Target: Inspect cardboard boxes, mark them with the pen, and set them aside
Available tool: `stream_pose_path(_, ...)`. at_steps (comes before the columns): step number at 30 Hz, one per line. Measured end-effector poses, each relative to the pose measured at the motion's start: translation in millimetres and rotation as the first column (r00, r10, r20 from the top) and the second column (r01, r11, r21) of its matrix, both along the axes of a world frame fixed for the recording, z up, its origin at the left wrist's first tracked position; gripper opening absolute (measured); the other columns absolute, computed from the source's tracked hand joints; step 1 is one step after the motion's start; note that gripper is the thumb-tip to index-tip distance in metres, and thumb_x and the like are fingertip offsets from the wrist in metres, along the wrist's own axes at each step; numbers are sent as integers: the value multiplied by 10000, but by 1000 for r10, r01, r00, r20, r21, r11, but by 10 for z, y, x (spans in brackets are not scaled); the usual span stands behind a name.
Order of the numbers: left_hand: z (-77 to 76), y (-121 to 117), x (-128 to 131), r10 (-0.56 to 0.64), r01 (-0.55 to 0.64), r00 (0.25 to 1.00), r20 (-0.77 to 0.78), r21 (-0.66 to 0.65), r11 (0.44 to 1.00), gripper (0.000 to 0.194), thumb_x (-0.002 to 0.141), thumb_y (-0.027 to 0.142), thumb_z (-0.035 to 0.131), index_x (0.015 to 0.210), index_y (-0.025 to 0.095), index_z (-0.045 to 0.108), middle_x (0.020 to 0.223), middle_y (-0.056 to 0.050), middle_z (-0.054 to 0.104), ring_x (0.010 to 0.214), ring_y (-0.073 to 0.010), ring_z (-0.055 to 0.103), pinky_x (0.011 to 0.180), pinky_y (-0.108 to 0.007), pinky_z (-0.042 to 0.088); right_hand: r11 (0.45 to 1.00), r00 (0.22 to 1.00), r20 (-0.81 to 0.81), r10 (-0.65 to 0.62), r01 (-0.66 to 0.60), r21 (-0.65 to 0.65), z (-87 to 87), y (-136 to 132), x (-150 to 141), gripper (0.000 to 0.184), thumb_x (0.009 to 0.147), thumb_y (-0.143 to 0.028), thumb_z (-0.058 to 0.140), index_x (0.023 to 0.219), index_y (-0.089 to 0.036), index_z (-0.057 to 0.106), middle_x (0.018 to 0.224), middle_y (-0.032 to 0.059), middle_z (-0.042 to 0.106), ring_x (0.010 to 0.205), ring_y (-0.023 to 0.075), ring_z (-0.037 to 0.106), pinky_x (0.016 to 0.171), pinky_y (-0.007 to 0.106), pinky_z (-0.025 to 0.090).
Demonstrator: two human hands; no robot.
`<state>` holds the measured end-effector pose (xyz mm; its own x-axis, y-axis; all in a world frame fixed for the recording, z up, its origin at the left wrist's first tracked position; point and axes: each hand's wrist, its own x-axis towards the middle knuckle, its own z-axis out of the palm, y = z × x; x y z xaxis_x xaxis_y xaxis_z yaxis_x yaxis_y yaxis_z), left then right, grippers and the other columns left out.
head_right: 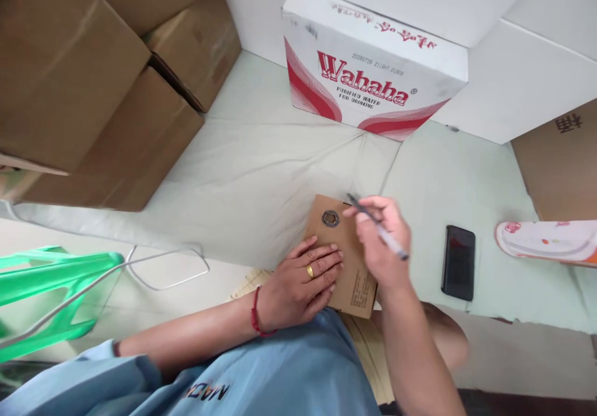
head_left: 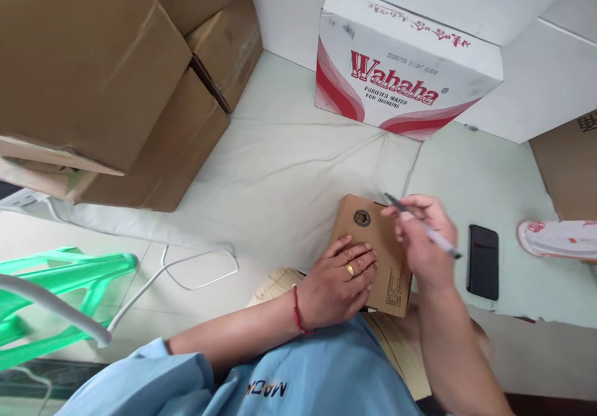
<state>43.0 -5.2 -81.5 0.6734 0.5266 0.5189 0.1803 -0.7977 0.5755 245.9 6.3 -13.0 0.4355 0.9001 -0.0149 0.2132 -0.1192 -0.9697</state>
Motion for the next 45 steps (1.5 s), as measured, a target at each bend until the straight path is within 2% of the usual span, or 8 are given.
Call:
stream_pose_path(4, -10, -15, 8, 24, -24, 1000, 13, -36, 999, 371, 991, 164, 635, 1352, 131, 714, 1358, -125, 816, 1391, -246, 702, 1385, -457, 360, 1000, 997, 80, -8, 7, 9, -234, 59, -277, 152, 911, -348, 717, 857, -244, 619, 653, -51, 589, 573, 120, 507, 554, 248, 430)
stream_pose_path(7, -10, -17, 14, 34, -32, 999, 31, -59, 998, 377, 966, 149, 643, 1335, 129, 722, 1347, -126, 821, 1382, -245, 708, 1378, -448, 377, 1000, 991, 133, -1, 3, -13, -288, 44, -236, 83, 919, -314, 710, 906, -239, 677, 713, -31, 662, 622, 133, 577, 597, 255, 483)
stream_pose_path(9, -4, -15, 18, 42, -40, 999, 30, -64, 997, 375, 961, 149, 642, 1325, 132, 729, 1338, -122, 824, 1355, -252, 722, 1373, -451, 387, 999, 984, 175, 32, -25, -43, -282, 29, -213, 78, 923, -313, 712, 905, -238, 704, 730, -18, 698, 647, 146, 616, 618, 265, 503)
stream_pose_path(13, 16, -8, 19, 43, -41, 999, 22, -66, 997, 384, 959, 148, 640, 1332, 126, 729, 1328, -115, 827, 1355, -251, 718, 1369, -441, 396, 995, 963, 250, 97, -87, -53, -266, 17, -236, 95, 914, -275, 694, 832, -238, 725, 673, -31, 675, 579, 131, 572, 573, 257, 471)
stream_pose_path(24, 21, -11, 37, 71, -70, 997, 38, -41, 997, 397, 964, 151, 642, 1349, 132, 734, 1328, -103, 827, 1361, -236, 707, 1359, -433, 412, 991, 911, 396, 119, -134, 11, -242, 52, -259, 103, 912, -199, 682, 859, -237, 763, 711, -40, 732, 585, 114, 624, 578, 227, 488)
stream_pose_path(36, 11, 3, 41, 79, -78, 994, 71, -22, 997, 403, 977, 156, 629, 1366, 148, 731, 1327, -96, 830, 1345, -235, 715, 1330, -431, 443, 977, 900, 387, 201, -215, -7, -230, 42, -240, 147, 889, -206, 656, 764, -234, 729, 676, -38, 713, 575, 119, 625, 576, 230, 481)
stream_pose_path(39, -2, -2, 44, 85, -84, 994, 69, -8, 996, 382, 985, 163, 623, 1349, 154, 738, 1335, -95, 829, 1336, -231, 723, 1331, -432, 440, 985, 912, 379, 156, -173, 12, -217, 35, -235, 156, 836, -205, 643, 694, -232, 701, 617, -44, 667, 524, 116, 565, 525, 238, 424)
stream_pose_path(45, 10, 8, 51, 78, -79, 995, 63, 15, 997, 309, 995, 159, 618, 1274, 111, 742, 1306, -90, 839, 1288, -225, 741, 1352, -408, 406, 993, 939, 322, -121, 113, 44, -304, -24, -164, 139, 834, -232, 660, 697, -229, 686, 586, -52, 603, 560, 133, 528, 573, 266, 425)
